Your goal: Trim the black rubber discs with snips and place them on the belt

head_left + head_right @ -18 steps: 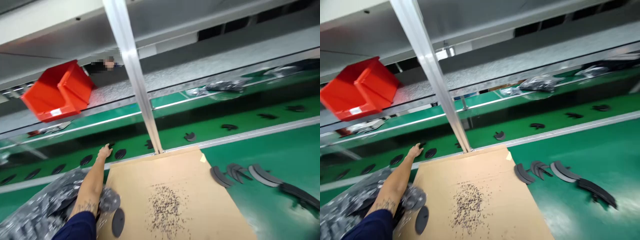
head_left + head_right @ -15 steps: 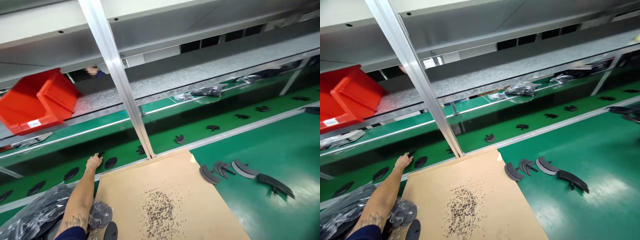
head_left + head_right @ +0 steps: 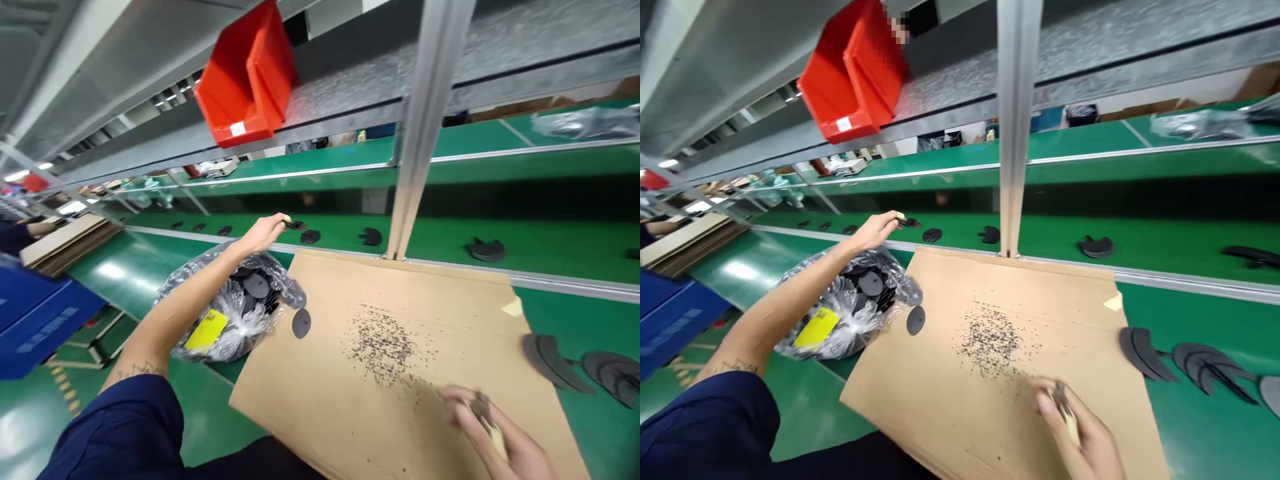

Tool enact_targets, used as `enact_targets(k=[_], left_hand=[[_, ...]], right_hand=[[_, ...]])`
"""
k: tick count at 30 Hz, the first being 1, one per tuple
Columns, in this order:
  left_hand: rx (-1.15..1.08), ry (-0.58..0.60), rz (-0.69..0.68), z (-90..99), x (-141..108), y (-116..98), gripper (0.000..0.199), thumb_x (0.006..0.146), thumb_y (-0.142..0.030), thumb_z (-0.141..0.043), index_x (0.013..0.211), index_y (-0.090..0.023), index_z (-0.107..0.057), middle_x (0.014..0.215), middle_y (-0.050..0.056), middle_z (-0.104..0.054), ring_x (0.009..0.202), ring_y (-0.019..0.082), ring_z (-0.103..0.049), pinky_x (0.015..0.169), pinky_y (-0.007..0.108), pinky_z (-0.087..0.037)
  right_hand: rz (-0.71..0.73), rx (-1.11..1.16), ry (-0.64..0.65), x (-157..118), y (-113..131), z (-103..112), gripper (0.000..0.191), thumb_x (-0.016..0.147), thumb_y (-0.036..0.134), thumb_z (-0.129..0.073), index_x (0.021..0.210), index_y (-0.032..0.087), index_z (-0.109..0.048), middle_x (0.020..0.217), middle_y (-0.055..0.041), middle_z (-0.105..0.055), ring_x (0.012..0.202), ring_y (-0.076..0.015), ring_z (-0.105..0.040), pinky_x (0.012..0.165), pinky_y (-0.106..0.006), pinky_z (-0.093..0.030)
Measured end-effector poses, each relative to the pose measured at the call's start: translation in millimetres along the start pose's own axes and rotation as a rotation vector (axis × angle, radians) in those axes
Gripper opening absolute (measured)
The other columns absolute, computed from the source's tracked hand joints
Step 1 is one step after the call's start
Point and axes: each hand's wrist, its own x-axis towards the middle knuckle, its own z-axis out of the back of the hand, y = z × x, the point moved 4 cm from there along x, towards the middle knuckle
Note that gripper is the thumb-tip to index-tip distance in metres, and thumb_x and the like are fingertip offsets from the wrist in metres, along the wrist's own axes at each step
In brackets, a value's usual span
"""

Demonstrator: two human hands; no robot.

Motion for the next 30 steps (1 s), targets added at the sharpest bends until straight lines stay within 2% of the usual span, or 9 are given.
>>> enact_targets(k=[1, 3, 6, 8, 10, 13, 18, 23, 30], left_hand=[[-0.023, 0.014, -0.086, 0.8, -28.8, -10.1, 0.036, 0.104, -0.025, -0.035, 0.129, -0.020, -0.062, 0.126, 0.004, -0.071, 0.123, 0.020, -0.064, 0.110, 0.030, -0.047], [-0.102, 0.059, -0.492, -5.1, -94.8, -43.3, 0.038, 0.102, -0.025, -0.037, 0.132, -0.020, -0.060, 0.135, 0.008, -0.066, 0.128, 0.024, -0.061, 0.113, 0.036, -0.046], [-0.195, 0.246, -0.913, -31.4, -188.3, -86.3, 0.043, 0.098, -0.020, -0.041, 0.139, -0.023, -0.053, 0.147, 0.007, -0.058, 0.136, 0.021, -0.055, 0.117, 0.034, -0.044], [-0.245, 0.297, -1.045, -51.1, -228.4, -103.9, 0.046, 0.097, -0.018, -0.041, 0.142, -0.017, -0.049, 0.154, 0.011, -0.050, 0.144, 0.020, -0.047, 0.119, 0.031, -0.042], [-0.290, 0.272, -1.076, -69.0, -245.9, -109.7, 0.046, 0.098, -0.020, -0.040, 0.143, -0.015, -0.047, 0.156, 0.013, -0.047, 0.148, 0.020, -0.042, 0.121, 0.032, -0.041], [-0.323, 0.158, -0.902, -92.0, -233.6, -95.4, 0.042, 0.101, -0.032, -0.042, 0.140, -0.017, -0.049, 0.142, 0.014, -0.058, 0.135, 0.022, -0.054, 0.113, 0.036, -0.049], [-0.354, 0.060, -0.271, -128.3, -172.3, -40.7, 0.017, 0.097, -0.019, -0.047, 0.099, -0.019, -0.063, 0.104, 0.010, -0.063, 0.103, 0.023, -0.062, 0.097, 0.039, -0.053], [-0.603, -0.019, -0.168, -143.6, -157.0, -22.8, 0.014, 0.095, -0.020, -0.052, 0.086, -0.018, -0.061, 0.090, 0.007, -0.061, 0.092, 0.021, -0.062, 0.090, 0.034, -0.052], [-1.137, -0.229, -0.001, -142.7, -195.1, -28.0, 0.036, 0.099, -0.049, -0.051, 0.119, -0.019, -0.055, 0.105, 0.009, -0.070, 0.087, 0.015, -0.069, 0.076, 0.025, -0.055]], right_hand=[[-0.029, 0.088, 0.086, 4.3, 10.1, -19.6, 0.050, 0.076, 0.074, -0.066, 0.084, 0.025, -0.077, 0.075, -0.0075, -0.070, 0.075, -0.0268, -0.066, 0.075, -0.039, -0.057], [-0.115, 0.299, 0.263, 5.7, 28.9, -60.0, 0.057, 0.079, 0.075, -0.062, 0.096, 0.022, -0.077, 0.076, -0.0072, -0.069, 0.072, -0.0250, -0.063, 0.073, -0.039, -0.056], [-0.290, 0.519, 0.472, -6.1, 42.9, -107.5, 0.053, 0.078, 0.070, -0.068, 0.096, 0.021, -0.075, 0.073, -0.0051, -0.065, 0.073, -0.0226, -0.061, 0.073, -0.037, -0.054], [-0.368, 0.587, 0.552, -17.7, 43.2, -122.4, 0.048, 0.070, 0.064, -0.079, 0.091, 0.022, -0.074, 0.074, -0.0029, -0.064, 0.073, -0.0203, -0.059, 0.074, -0.035, -0.053], [-0.388, 0.575, 0.549, -27.5, 38.9, -122.9, 0.046, 0.062, 0.058, -0.088, 0.086, 0.022, -0.073, 0.076, -0.0016, -0.063, 0.074, -0.0190, -0.059, 0.073, -0.032, -0.051], [-0.353, 0.447, 0.432, -34.7, 28.5, -107.1, 0.043, 0.061, 0.056, -0.088, 0.079, 0.021, -0.071, 0.073, -0.0002, -0.061, 0.071, -0.0173, -0.055, 0.070, -0.030, -0.049], [-0.303, 0.344, 0.125, -28.9, 12.0, -75.0, 0.047, 0.056, 0.059, -0.089, 0.076, 0.021, -0.069, 0.076, -0.0019, -0.062, 0.073, -0.0188, -0.055, 0.069, -0.031, -0.049], [-0.346, 0.421, -0.009, -26.3, 10.4, -64.0, 0.050, 0.052, 0.057, -0.092, 0.079, 0.021, -0.070, 0.079, -0.0022, -0.062, 0.074, -0.0184, -0.056, 0.065, -0.028, -0.049], [-0.362, 0.482, 0.012, -17.6, 16.2, -82.6, 0.050, 0.051, 0.054, -0.094, 0.079, 0.020, -0.070, 0.076, -0.0002, -0.060, 0.070, -0.0153, -0.052, 0.060, -0.025, -0.045]])
